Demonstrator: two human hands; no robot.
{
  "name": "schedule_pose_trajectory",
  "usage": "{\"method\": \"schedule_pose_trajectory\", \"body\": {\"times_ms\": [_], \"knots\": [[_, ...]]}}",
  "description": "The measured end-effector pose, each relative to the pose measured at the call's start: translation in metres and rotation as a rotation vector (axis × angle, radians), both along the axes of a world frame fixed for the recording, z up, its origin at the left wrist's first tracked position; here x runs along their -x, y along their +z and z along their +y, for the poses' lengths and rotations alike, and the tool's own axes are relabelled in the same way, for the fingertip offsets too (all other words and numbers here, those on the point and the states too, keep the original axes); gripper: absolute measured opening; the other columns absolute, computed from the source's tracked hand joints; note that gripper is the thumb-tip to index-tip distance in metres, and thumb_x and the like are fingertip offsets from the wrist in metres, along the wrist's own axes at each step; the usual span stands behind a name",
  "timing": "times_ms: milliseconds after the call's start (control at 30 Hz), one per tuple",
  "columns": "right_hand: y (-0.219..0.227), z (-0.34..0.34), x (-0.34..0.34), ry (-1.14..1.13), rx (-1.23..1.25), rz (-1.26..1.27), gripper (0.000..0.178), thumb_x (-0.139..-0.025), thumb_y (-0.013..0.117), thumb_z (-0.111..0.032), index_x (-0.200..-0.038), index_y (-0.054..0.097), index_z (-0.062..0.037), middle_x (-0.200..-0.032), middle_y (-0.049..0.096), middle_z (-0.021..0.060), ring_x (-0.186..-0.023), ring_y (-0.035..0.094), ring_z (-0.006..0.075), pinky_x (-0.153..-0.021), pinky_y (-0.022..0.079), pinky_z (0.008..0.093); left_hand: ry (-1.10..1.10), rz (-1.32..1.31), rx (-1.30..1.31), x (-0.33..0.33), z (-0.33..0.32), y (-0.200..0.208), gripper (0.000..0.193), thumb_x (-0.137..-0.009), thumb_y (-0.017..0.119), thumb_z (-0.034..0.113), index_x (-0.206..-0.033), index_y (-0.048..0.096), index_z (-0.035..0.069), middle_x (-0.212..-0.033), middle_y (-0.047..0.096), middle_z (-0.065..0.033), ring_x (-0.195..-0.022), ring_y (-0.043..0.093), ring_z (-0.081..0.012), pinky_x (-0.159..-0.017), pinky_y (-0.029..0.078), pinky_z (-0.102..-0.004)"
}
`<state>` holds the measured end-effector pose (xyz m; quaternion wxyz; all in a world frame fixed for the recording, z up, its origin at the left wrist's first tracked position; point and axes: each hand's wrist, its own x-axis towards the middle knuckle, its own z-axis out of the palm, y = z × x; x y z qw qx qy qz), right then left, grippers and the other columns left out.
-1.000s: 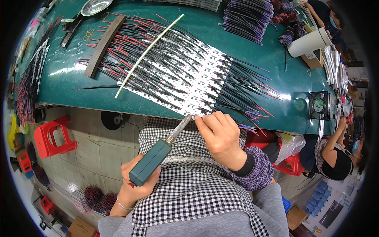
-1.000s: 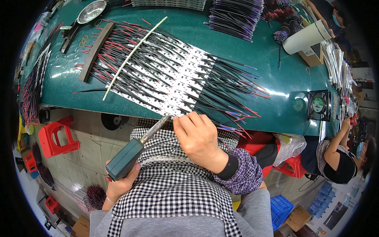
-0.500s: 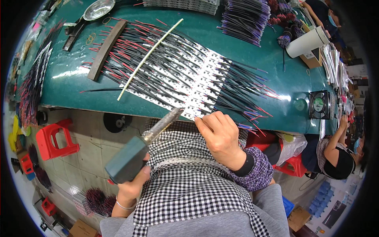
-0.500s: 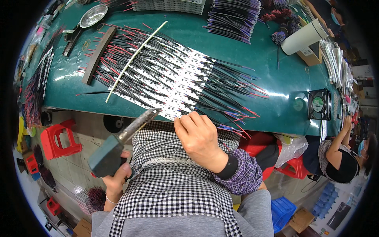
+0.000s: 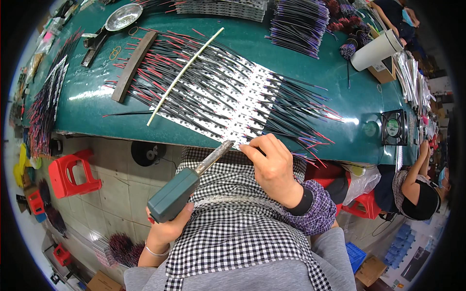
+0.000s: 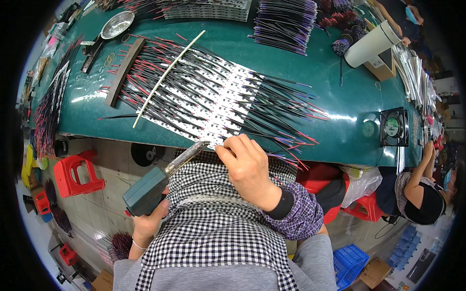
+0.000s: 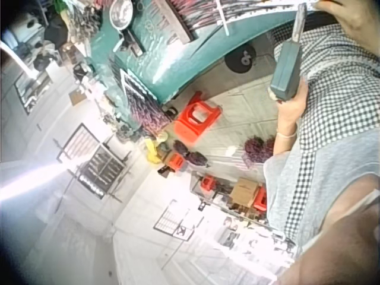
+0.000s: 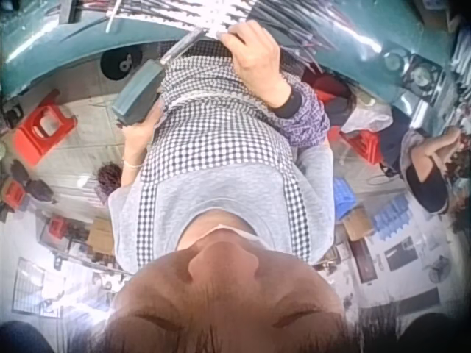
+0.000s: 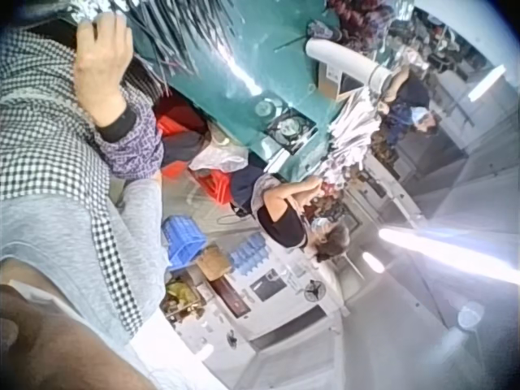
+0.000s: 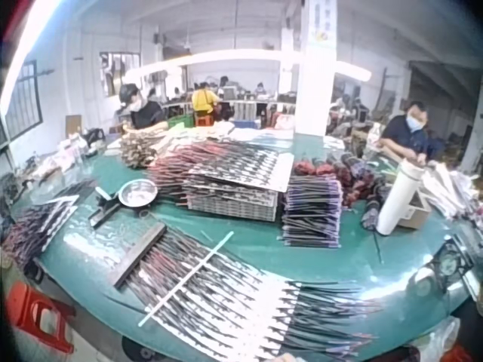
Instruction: The person solders wires onto circuit board panels using a soldering iron and aligns the wires on the board with a stick.
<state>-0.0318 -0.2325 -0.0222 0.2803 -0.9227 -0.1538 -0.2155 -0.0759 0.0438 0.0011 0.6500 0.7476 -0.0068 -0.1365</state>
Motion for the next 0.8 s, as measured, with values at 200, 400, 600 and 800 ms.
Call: {"method": "schedule_pose_trajectory", "body": {"times_ms": [200,400,600,800], "knots": [[0.003,-0.001,-0.003,0.005,-0.051,0.010,0.031,-0.066,0.066,0.010,-0.093,0.072,-0.0032,-0.083,0.061,0.0084,-0.074,0.061,0.0264,-0.060,0.049,0.0370,-0.061,-0.105,-0.126,-0.006,-0.002,-0.008,0.015,-0.078,0.075,-0.003,-0.093,0.072,-0.004,-0.082,0.071,-0.0102,-0.065,0.066,-0.0165,-0.059,0.050,-0.0272],[-0.001,-0.004,-0.005,0.030,-0.057,0.028,0.028,-0.068,0.064,0.006,-0.093,0.071,-0.0038,-0.084,0.059,0.0062,-0.078,0.060,0.0243,-0.063,0.050,0.0357,-0.067,-0.187,-0.145,-0.007,-0.004,-0.013,0.014,-0.077,0.075,-0.004,-0.090,0.070,-0.005,-0.076,0.067,-0.0088,-0.059,0.061,-0.0157,-0.055,0.047,-0.0268],[0.000,-0.007,-0.007,0.043,-0.043,0.055,0.027,-0.068,0.063,0.007,-0.092,0.071,-0.0042,-0.084,0.058,0.0060,-0.078,0.060,0.0236,-0.063,0.051,0.0351,-0.075,-0.176,-0.136,-0.006,-0.002,-0.012,0.015,-0.076,0.074,-0.005,-0.090,0.070,-0.005,-0.075,0.066,-0.0080,-0.058,0.058,-0.0137,-0.054,0.045,-0.0264],[0.004,-0.009,-0.010,0.061,-0.025,0.075,0.026,-0.069,0.062,0.006,-0.091,0.070,-0.0050,-0.083,0.056,0.0053,-0.078,0.060,0.0229,-0.062,0.051,0.0349,-0.099,-0.143,-0.147,-0.008,-0.001,-0.009,0.016,-0.075,0.074,-0.006,-0.091,0.070,-0.005,-0.072,0.065,-0.0069,-0.055,0.056,-0.0126,-0.052,0.044,-0.0259]]}}
